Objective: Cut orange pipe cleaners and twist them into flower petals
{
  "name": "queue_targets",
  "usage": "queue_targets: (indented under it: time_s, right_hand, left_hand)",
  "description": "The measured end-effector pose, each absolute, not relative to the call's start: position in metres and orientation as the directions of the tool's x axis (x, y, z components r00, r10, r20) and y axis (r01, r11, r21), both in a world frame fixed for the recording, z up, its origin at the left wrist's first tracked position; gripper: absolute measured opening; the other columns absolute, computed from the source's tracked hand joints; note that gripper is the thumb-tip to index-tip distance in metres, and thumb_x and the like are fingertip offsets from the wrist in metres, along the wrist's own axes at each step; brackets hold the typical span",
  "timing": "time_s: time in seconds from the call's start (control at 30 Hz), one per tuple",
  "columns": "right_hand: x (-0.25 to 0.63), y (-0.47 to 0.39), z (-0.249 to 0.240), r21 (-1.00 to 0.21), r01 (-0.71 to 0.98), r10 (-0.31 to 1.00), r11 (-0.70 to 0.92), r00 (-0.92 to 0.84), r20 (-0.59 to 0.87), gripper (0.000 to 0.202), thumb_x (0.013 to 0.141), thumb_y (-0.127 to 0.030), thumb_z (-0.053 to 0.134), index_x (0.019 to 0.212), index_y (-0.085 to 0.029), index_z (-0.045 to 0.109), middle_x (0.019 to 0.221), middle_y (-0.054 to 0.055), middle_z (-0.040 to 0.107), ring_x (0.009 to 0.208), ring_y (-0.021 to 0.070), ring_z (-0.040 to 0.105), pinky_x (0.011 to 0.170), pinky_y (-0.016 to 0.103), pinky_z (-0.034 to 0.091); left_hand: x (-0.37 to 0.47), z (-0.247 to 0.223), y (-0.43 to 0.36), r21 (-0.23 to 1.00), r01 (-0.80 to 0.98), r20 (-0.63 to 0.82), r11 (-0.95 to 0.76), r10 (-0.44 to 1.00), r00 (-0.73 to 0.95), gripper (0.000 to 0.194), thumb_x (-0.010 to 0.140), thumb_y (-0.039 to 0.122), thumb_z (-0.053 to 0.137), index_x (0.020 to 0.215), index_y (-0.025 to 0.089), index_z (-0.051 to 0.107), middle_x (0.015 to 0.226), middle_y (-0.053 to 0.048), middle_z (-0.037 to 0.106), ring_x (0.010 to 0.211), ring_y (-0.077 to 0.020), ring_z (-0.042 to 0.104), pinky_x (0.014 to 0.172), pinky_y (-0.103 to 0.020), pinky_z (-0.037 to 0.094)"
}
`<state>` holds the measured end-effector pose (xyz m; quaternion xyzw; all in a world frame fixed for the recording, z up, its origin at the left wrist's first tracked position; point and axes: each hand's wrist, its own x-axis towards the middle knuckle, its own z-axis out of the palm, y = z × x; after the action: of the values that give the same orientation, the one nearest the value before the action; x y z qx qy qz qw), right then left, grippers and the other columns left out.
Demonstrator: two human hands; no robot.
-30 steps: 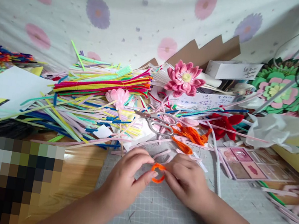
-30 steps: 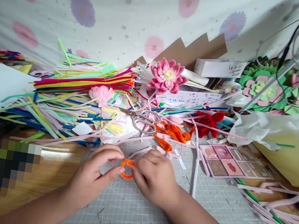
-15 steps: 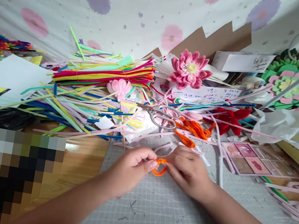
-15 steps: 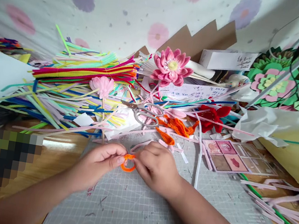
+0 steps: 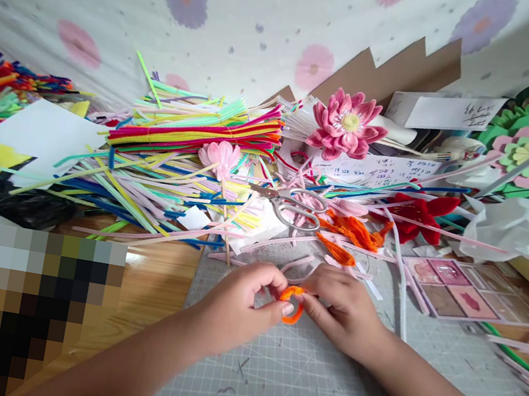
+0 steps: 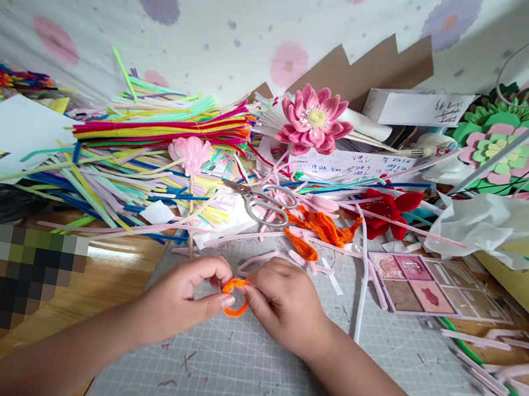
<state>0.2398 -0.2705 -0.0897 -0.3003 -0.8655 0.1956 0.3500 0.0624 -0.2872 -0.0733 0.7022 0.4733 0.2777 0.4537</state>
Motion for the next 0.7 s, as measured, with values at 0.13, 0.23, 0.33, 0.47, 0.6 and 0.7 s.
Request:
queue_targets:
  time_s: [0.13,0.23,0.33,0.47,0.6,0.7]
  right_hand:
    - [0.238,-0.272,-0.089,-0.633,0.354,0.697,0.688,-0.565,0.442,0.012,0.081,-0.017,0.048,0.073,-0.016,0.057,0.066,0.004,0.061,0.064,0.0135,0.053,0.059,0.024,0.039]
    - [0.235,-0.273,-0.086,-0.775,0.293,0.753,0.56,-0.57,0.329,0.012,0.081,-0.022,0.05,0.074,-0.015,0.058,0.068,0.004,0.06,0.064,0.0124,0.053,0.059,0.022,0.04]
    - [0.233,-0.275,-0.084,-0.944,0.147,0.796,0.296,-0.584,0.159,0.02,0.082,-0.029,0.048,0.073,-0.014,0.058,0.07,0.004,0.06,0.065,0.0124,0.054,0.06,0.022,0.042]
    - [0.23,-0.275,-0.085,-0.998,-0.065,0.792,-0.02,-0.61,0.024,0.023,0.082,-0.032,0.049,0.071,-0.013,0.057,0.065,0.002,0.057,0.062,0.0106,0.053,0.063,0.023,0.042]
    - [0.226,-0.275,-0.09,-0.98,-0.148,0.753,-0.135,-0.658,-0.005,0.016,0.077,-0.028,0.056,0.074,-0.012,0.058,0.062,0.0,0.056,0.058,0.0085,0.051,0.058,0.021,0.04]
    - [0.225,-0.276,-0.092,-0.981,-0.154,0.75,-0.114,-0.661,0.016,0.014,0.078,-0.026,0.055,0.076,-0.013,0.058,0.064,0.0,0.055,0.058,0.0085,0.05,0.056,0.021,0.039]
  left_hand:
    - [0.062,-0.076,-0.287,0.871,0.471,-0.032,-0.141,0.94,0.341,0.007,0.074,0.021,0.049,0.071,0.017,0.053,0.071,0.001,0.055,0.068,-0.0121,0.05,0.06,-0.023,0.038]
    - [0.061,-0.079,-0.287,0.92,0.38,-0.056,-0.098,0.926,0.374,0.01,0.078,0.022,0.045,0.076,0.017,0.053,0.072,0.0,0.058,0.067,-0.0119,0.052,0.06,-0.022,0.04]
    - [0.058,-0.085,-0.288,0.944,0.317,-0.038,-0.092,0.924,0.381,0.01,0.08,0.023,0.042,0.081,0.018,0.051,0.068,0.001,0.059,0.062,-0.011,0.053,0.055,-0.021,0.04]
    - [0.056,-0.091,-0.29,0.911,0.363,0.065,-0.196,0.937,0.342,0.012,0.08,0.018,0.04,0.079,0.019,0.052,0.061,0.002,0.057,0.055,-0.0101,0.052,0.049,-0.019,0.039]
    - [0.056,-0.091,-0.291,0.844,0.408,0.226,-0.349,0.92,0.32,0.015,0.078,0.013,0.041,0.079,0.018,0.056,0.062,0.001,0.059,0.055,-0.0088,0.052,0.052,-0.019,0.041]
    - [0.056,-0.091,-0.292,0.838,0.402,0.253,-0.37,0.915,0.316,0.015,0.077,0.012,0.043,0.079,0.017,0.057,0.063,0.001,0.06,0.055,-0.0083,0.052,0.053,-0.018,0.041]
